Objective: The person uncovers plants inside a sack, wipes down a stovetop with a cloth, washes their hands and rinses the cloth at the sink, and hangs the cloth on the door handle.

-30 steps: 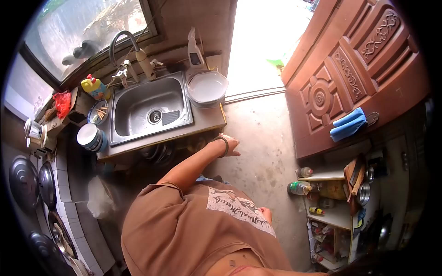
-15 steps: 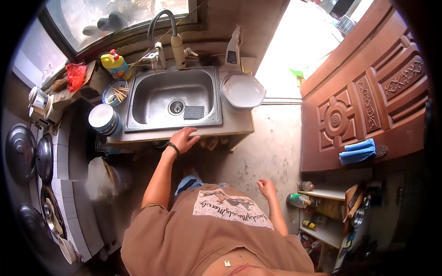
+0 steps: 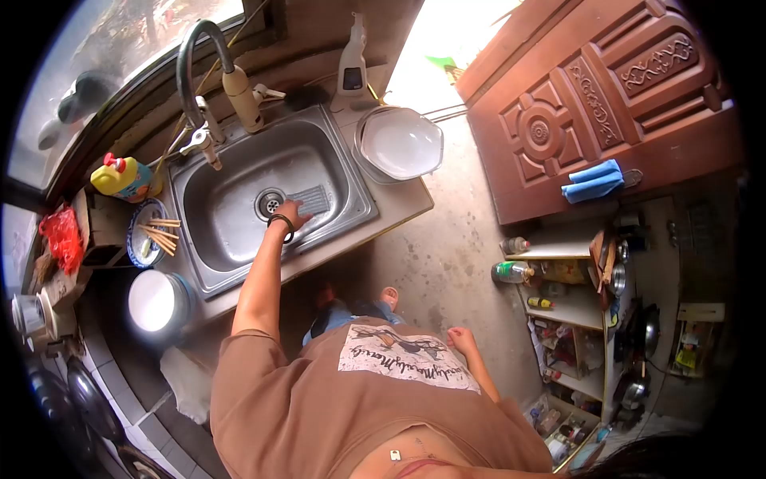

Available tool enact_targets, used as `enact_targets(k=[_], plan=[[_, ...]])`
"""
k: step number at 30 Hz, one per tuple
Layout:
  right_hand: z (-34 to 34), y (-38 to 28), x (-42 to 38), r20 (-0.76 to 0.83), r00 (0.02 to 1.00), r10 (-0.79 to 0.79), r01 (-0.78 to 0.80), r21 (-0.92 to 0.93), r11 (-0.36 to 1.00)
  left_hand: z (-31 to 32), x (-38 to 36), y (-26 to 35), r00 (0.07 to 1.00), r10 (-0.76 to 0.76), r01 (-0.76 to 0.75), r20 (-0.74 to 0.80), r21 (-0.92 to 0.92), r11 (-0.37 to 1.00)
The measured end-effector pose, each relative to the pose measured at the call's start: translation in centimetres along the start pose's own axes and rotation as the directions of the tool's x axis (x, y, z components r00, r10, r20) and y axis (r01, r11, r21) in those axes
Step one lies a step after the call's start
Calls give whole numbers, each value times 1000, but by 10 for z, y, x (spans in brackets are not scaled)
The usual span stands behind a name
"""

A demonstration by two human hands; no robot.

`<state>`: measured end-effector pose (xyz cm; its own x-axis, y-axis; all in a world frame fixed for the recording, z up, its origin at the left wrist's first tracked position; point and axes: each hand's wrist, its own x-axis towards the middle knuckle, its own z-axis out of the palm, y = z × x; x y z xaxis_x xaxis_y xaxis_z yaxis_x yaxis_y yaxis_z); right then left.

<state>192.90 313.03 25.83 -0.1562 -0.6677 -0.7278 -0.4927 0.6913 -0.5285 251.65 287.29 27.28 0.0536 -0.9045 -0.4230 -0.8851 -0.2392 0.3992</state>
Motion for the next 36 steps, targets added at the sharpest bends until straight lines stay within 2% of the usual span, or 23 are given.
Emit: enact_targets(k=[2,3,4,5,7,8,9,10,12,13,15,17,18,19,21,22,25,26,28,31,32,35,36], plan=[[-2,24,-38,-81,990,113,-111,38,993,24,38,-15,996,27,-40,83,155,987],[0,38,-58,-123,979,164,-158,57,986,23,50,-13,981,31,-65,194,174,983],[3,52,-75,-176,961,214,-199,96,975,37,53,-17,997,2,-15,72,171,985],[7,65,-95,-219,941,259,-233,137,963,-2,37,24,976,-100,51,196,242,969],[26,86,-131,-287,891,353,-289,242,926,13,61,22,977,-147,105,153,253,962],[36,97,-144,-291,864,411,-342,259,903,45,91,-11,993,-57,17,103,354,935],[44,111,-155,-280,839,466,-397,271,877,25,90,4,899,104,-335,425,518,787],[52,120,-166,-254,819,514,-450,272,851,56,125,-37,903,182,-364,389,470,804],[68,143,-180,-242,775,584,-531,253,809,20,102,-13,954,38,-141,298,330,933],[72,148,-178,-227,762,606,-564,225,794,27,119,-34,984,89,-134,155,313,940],[69,157,-167,-244,734,634,-628,114,770,-23,53,24,999,-13,-2,49,300,954],[55,176,-142,-234,713,661,-684,-23,729,-31,30,35,994,55,-24,-95,302,953],[42,166,-133,-300,693,656,-695,-35,718,-31,18,39,983,85,-33,-163,301,953],[23,137,-123,-365,670,647,-707,-48,705,-33,7,47,980,108,-71,-164,215,974],[-11,143,-88,-322,804,499,-544,-64,836,-33,-20,68,975,146,-142,-170,38,989],[-28,136,-77,-380,829,410,-453,-28,891,-28,-34,80,962,163,-162,-217,20,987],[-82,128,-38,-469,865,181,-200,8,980,-6,-78,136,885,194,-162,-423,112,980],[-99,127,-29,-488,863,130,-133,30,991,15,-69,132,818,263,-233,-512,122,965],[-132,125,-29,-531,846,43,-7,71,997,42,-78,172,739,274,-245,-616,133,960],[-165,158,-30,-536,844,27,32,100,994,83,-83,238,636,381,-446,-671,84,891],[-173,174,-32,-527,848,59,-14,90,996,94,-88,267,595,420,-457,-685,141,878],[-187,233,-42,-500,846,182,-162,84,983,122,-80,343,509,638,-638,-578,245,730],[-191,251,-45,-486,841,239,-216,105,971,121,-85,378,524,719,-711,-457,231,664]])
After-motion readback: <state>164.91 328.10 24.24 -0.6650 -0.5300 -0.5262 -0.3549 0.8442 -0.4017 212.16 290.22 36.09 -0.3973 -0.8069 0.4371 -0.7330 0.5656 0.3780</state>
